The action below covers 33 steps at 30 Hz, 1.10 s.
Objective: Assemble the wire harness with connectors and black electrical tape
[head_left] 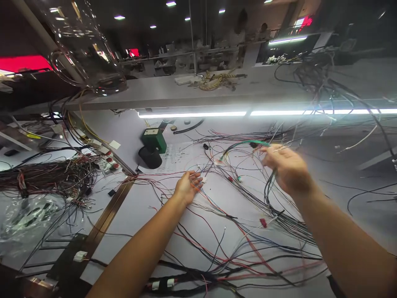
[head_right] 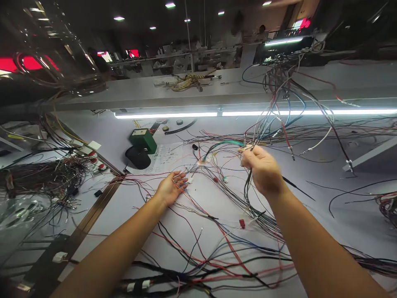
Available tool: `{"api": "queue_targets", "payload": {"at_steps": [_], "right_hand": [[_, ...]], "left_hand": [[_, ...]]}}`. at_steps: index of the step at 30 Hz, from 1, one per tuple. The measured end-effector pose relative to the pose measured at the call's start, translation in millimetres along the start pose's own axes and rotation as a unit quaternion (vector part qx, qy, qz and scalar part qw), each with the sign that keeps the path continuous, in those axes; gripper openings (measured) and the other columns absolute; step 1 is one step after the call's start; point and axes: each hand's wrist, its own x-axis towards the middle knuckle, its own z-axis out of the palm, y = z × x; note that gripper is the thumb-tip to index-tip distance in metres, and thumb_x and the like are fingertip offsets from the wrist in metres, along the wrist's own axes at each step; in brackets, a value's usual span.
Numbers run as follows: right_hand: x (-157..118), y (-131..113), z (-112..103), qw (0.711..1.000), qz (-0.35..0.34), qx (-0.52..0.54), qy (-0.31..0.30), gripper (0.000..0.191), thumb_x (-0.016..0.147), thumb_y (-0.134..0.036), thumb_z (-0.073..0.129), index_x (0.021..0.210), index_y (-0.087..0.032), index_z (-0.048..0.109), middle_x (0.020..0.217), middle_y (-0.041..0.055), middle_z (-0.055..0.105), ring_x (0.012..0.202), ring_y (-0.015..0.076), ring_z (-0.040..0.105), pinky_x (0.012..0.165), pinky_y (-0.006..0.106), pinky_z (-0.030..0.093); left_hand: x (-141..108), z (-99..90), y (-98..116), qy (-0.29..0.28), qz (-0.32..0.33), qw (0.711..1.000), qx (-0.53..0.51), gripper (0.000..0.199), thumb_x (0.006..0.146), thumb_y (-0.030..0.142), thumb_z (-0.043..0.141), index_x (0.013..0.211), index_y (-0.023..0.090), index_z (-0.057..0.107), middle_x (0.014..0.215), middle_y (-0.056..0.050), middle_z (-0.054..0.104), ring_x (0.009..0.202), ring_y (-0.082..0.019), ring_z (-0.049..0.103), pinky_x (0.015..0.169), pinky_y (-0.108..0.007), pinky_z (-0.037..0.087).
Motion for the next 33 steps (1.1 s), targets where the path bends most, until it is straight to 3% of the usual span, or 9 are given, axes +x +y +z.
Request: {"api": "queue_targets", "payload": {"at_steps": [5, 9, 11, 14, 18, 22, 26, 30, 33], "right_hand": [[-38.2, -10.2, -9.3, 0.982, 0.083, 0.152, -0.076, 0.022, 0.084, -0.046, 0.060, 0.087, -0.023, 0.061, 0.058, -0.0043, 0.036, 0.052, 0.0122, 0.036, 0.052, 0.029, 0.036], [-80.5, -25.8, -5.1, 0.983, 0.050, 0.149, -0.096, 0.020, 0.089, -0.043, 0.056, 0.095, -0.025, 0.063, 0.057, -0.0048, 0.036, 0.051, 0.0114, 0.034, 0.048, 0.026, 0.029], [-99.6, -38.3, 2.7, 0.991, 0.024, 0.079, -0.110, 0.019, 0.092, -0.040, 0.053, 0.098, -0.026, 0.063, 0.059, -0.0041, 0.041, 0.051, 0.0110, 0.037, 0.048, 0.026, 0.031], [-119.1, -54.2, 17.3, 0.980, -0.026, -0.059, -0.188, 0.019, 0.093, -0.033, 0.048, 0.101, -0.027, 0.064, 0.068, -0.0016, 0.054, 0.059, 0.0120, 0.048, 0.054, 0.027, 0.040], [-125.1, -43.7, 12.2, 0.916, -0.095, -0.168, -0.352, 0.032, 0.088, -0.032, 0.055, 0.120, -0.031, 0.059, 0.104, 0.0030, 0.065, 0.091, 0.0185, 0.059, 0.078, 0.034, 0.047], [-129.0, 2.4, -22.6, 0.906, 0.037, -0.379, -0.183, 0.031, 0.084, -0.043, 0.057, 0.110, -0.026, 0.062, 0.093, 0.0061, 0.069, 0.083, 0.0245, 0.062, 0.069, 0.037, 0.045], [-155.8, 41.5, -27.8, 0.859, 0.114, -0.459, -0.196, 0.038, 0.081, -0.048, 0.058, 0.113, -0.027, 0.060, 0.068, 0.0013, 0.067, 0.061, 0.0222, 0.061, 0.054, 0.030, 0.036], [-171.5, 50.0, -12.9, 0.896, 0.080, -0.408, -0.153, 0.032, 0.081, -0.031, 0.054, 0.113, -0.028, 0.059, 0.077, 0.0010, 0.066, 0.066, 0.0196, 0.060, 0.058, 0.029, 0.037], [-156.8, 35.1, -17.1, 0.964, 0.132, -0.209, -0.101, 0.024, 0.083, -0.032, 0.051, 0.104, -0.024, 0.059, 0.071, -0.0018, 0.058, 0.059, 0.0147, 0.052, 0.057, 0.028, 0.039]], "left_hand": [[-11.1, -3.1, 3.3, 0.015, 0.007, 0.999, 0.034, 0.027, 0.081, 0.026, 0.065, 0.104, 0.017, 0.055, 0.107, -0.012, 0.062, 0.093, -0.018, 0.063, 0.077, -0.028, 0.050], [-56.2, -9.4, 7.3, 0.030, 0.113, 0.990, 0.082, 0.064, 0.073, 0.028, 0.077, 0.129, 0.033, 0.047, 0.141, -0.004, 0.043, 0.125, -0.016, 0.044, 0.085, -0.018, 0.041], [-89.6, -9.6, 10.4, -0.039, 0.156, 0.977, 0.139, 0.064, 0.072, 0.037, 0.077, 0.129, 0.031, 0.050, 0.142, -0.006, 0.042, 0.116, -0.017, 0.049, 0.078, -0.018, 0.042], [-137.6, -3.8, 15.8, -0.239, 0.069, 0.965, 0.088, 0.076, 0.068, 0.064, 0.068, 0.132, 0.026, 0.050, 0.135, -0.015, 0.050, 0.075, -0.016, 0.060, 0.058, -0.025, 0.044], [-168.5, 2.3, 19.8, -0.257, -0.010, 0.966, -0.026, 0.048, 0.077, 0.047, 0.068, 0.119, 0.025, 0.059, 0.095, -0.007, 0.067, 0.053, -0.009, 0.053, 0.052, -0.024, 0.047], [-165.5, -2.8, 19.2, -0.155, 0.007, 0.985, -0.076, 0.011, 0.082, 0.013, 0.062, 0.091, 0.018, 0.066, 0.084, -0.004, 0.066, 0.072, -0.011, 0.063, 0.072, -0.022, 0.055], [-161.5, -3.5, 18.0, -0.127, 0.024, 0.989, -0.075, 0.011, 0.086, 0.012, 0.056, 0.087, 0.017, 0.066, 0.087, -0.005, 0.067, 0.072, -0.011, 0.064, 0.075, -0.024, 0.057], [-159.8, 4.9, 19.2, -0.162, 0.074, 0.983, -0.050, 0.009, 0.086, 0.015, 0.057, 0.086, 0.018, 0.066, 0.089, -0.005, 0.068, 0.075, -0.012, 0.065, 0.082, -0.028, 0.055], [-152.4, 15.2, 17.9, -0.202, 0.144, 0.969, -0.012, 0.008, 0.085, 0.018, 0.059, 0.086, 0.018, 0.067, 0.094, -0.005, 0.068, 0.085, -0.015, 0.066, 0.091, -0.033, 0.050]]}}
